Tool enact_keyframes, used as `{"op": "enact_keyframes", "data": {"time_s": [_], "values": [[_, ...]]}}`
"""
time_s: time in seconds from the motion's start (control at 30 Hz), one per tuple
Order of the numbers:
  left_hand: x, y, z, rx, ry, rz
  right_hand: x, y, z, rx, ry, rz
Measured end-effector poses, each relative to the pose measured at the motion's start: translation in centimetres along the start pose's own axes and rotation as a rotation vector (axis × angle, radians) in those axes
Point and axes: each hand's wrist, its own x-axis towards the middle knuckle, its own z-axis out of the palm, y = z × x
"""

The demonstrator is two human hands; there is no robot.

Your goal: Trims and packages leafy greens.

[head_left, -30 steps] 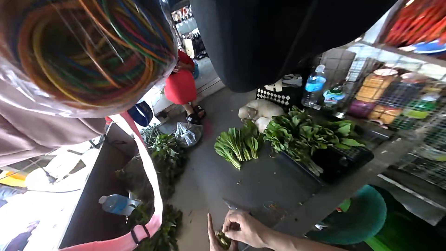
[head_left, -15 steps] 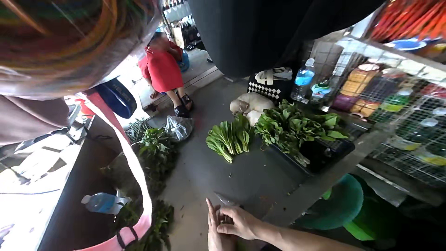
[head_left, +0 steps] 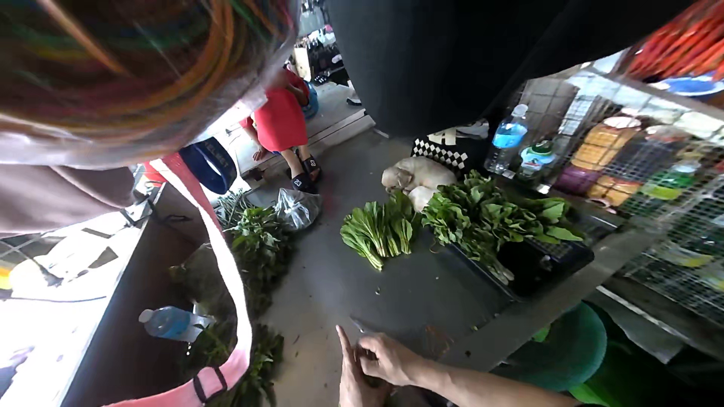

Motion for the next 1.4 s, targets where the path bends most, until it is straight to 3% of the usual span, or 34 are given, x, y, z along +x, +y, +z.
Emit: {"op": "enact_keyframes", "data": {"time_s": [0.1,0.23,0.57,0.7,0.87,1.0,1.17,1.4], "values": [[-0.5,1.1,-0.1,0.255,0.047,-0.136,0.3,0.0,0.1,0.035,0.099,0.124],[-1.9,0.9,0.2,0.446,0.047,-0.2,0.0,-0.1,1.3,0.027,0.212,0.098],[-1.3,0.1,-0.3,0.303,-0.154,-0.387,-0.5,-0.8,0.8,0.037,0.091,0.128],[-3.0,0.1,-2.2,0.289,-0.147,-0.453,-1.7,0.0,-0.6,0.174,0.017,0.267],[-4.7,-2.7,-5.2,0.282,-0.021,-0.529,-5.0,3.3,-0.7,-0.382,0.004,0.596],[-4.3,-3.8,-6.3,0.265,-0.006,-0.56,-6.7,5.9,1.8,-0.523,-0.037,0.724],[-3.6,-3.6,-5.1,0.257,-0.064,-0.536,-5.9,5.8,2.5,-0.459,0.003,0.779],[-3.3,-2.3,-2.7,0.251,-0.15,-0.518,-7.1,3.9,-1.4,-0.317,0.04,0.802]]}}
